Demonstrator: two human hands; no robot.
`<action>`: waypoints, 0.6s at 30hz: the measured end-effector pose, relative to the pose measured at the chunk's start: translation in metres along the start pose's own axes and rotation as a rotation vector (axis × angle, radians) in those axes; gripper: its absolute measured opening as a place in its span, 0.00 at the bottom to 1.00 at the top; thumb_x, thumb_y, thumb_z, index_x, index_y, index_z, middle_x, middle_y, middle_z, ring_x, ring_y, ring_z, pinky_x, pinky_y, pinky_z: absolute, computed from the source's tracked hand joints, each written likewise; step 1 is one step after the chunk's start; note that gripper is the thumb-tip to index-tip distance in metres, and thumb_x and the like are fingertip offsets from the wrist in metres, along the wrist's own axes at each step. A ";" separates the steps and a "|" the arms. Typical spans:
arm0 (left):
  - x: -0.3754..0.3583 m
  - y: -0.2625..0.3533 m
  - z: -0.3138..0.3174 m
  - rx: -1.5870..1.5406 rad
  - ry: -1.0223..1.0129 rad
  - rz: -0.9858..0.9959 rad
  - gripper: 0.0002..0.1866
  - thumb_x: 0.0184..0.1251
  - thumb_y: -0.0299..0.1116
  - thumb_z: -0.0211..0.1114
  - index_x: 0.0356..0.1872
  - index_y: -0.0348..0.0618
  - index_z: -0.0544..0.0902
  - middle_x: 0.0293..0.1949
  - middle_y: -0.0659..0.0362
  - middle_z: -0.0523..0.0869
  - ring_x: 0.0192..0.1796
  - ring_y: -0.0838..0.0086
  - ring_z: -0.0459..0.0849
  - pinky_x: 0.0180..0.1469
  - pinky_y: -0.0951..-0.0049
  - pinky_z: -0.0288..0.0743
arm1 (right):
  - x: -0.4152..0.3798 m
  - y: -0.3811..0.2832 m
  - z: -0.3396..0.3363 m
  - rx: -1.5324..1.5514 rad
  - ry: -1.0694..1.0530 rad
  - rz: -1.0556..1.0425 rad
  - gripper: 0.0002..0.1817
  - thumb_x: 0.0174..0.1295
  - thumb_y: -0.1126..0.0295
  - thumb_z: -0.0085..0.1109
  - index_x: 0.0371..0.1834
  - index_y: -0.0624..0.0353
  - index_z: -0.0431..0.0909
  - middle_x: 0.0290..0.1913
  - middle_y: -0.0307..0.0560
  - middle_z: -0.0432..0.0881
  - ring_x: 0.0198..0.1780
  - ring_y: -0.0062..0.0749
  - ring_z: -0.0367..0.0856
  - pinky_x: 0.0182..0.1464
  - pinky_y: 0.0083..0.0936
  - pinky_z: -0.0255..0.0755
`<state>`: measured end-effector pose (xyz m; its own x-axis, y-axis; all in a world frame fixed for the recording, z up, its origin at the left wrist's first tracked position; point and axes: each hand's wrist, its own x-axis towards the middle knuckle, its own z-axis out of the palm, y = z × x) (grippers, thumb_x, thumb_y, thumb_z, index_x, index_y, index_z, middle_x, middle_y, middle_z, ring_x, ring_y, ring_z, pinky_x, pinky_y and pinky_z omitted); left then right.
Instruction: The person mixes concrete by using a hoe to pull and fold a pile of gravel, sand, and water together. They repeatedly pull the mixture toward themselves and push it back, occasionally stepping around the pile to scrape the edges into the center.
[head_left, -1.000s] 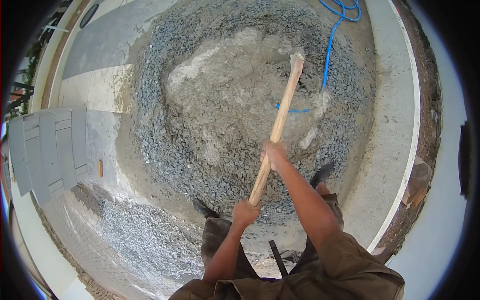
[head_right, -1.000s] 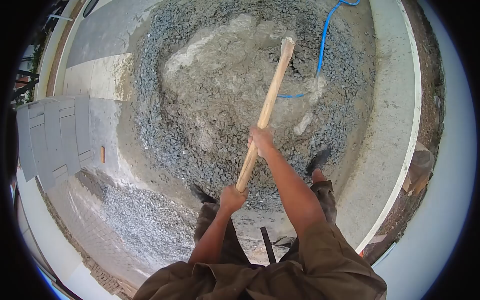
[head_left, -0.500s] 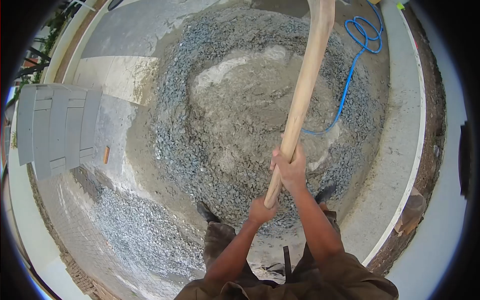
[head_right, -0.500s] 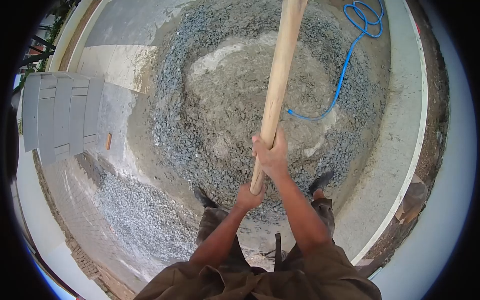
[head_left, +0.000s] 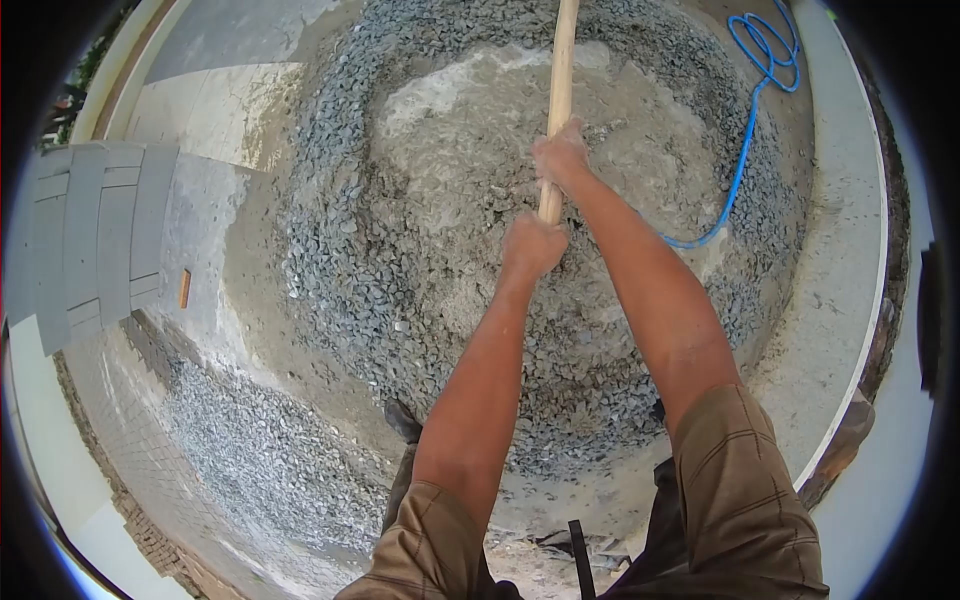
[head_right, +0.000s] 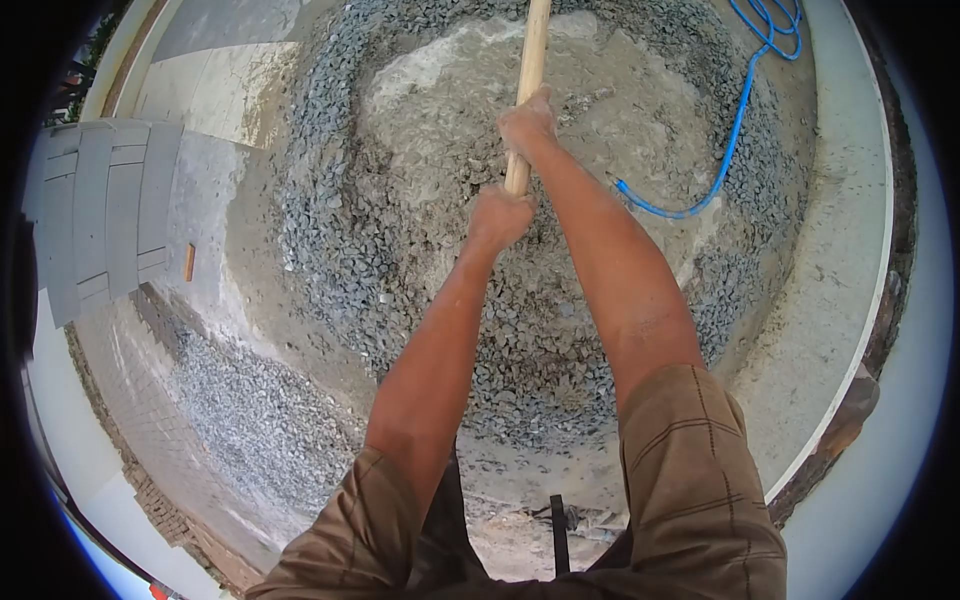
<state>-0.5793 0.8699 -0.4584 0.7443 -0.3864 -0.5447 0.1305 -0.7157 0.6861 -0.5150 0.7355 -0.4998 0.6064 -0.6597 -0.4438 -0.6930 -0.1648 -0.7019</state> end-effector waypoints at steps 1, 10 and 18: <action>-0.021 -0.001 -0.005 -0.021 0.009 -0.046 0.21 0.54 0.42 0.68 0.39 0.29 0.85 0.39 0.36 0.86 0.46 0.44 0.86 0.49 0.52 0.78 | -0.023 0.003 -0.004 0.124 -0.009 0.009 0.35 0.58 0.70 0.65 0.63 0.67 0.52 0.35 0.53 0.79 0.31 0.40 0.83 0.31 0.37 0.81; -0.315 -0.160 0.076 0.008 -0.141 -0.302 0.20 0.60 0.46 0.68 0.39 0.37 0.85 0.30 0.41 0.87 0.37 0.45 0.87 0.40 0.52 0.81 | -0.198 0.073 -0.024 0.738 -0.291 0.373 0.10 0.60 0.71 0.67 0.34 0.59 0.73 0.21 0.38 0.72 0.16 0.24 0.71 0.15 0.24 0.66; -0.318 -0.187 0.056 -0.188 -0.089 0.078 0.14 0.56 0.40 0.73 0.36 0.42 0.85 0.31 0.47 0.86 0.33 0.50 0.85 0.36 0.57 0.80 | -0.300 0.020 -0.076 0.769 -0.228 0.113 0.13 0.61 0.77 0.62 0.46 0.62 0.70 0.27 0.40 0.75 0.21 0.24 0.75 0.24 0.26 0.72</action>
<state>-0.8771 1.0938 -0.4405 0.6974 -0.4923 -0.5208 0.2005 -0.5637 0.8013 -0.7405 0.8747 -0.3381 0.6711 -0.4626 -0.5794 -0.3431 0.4989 -0.7958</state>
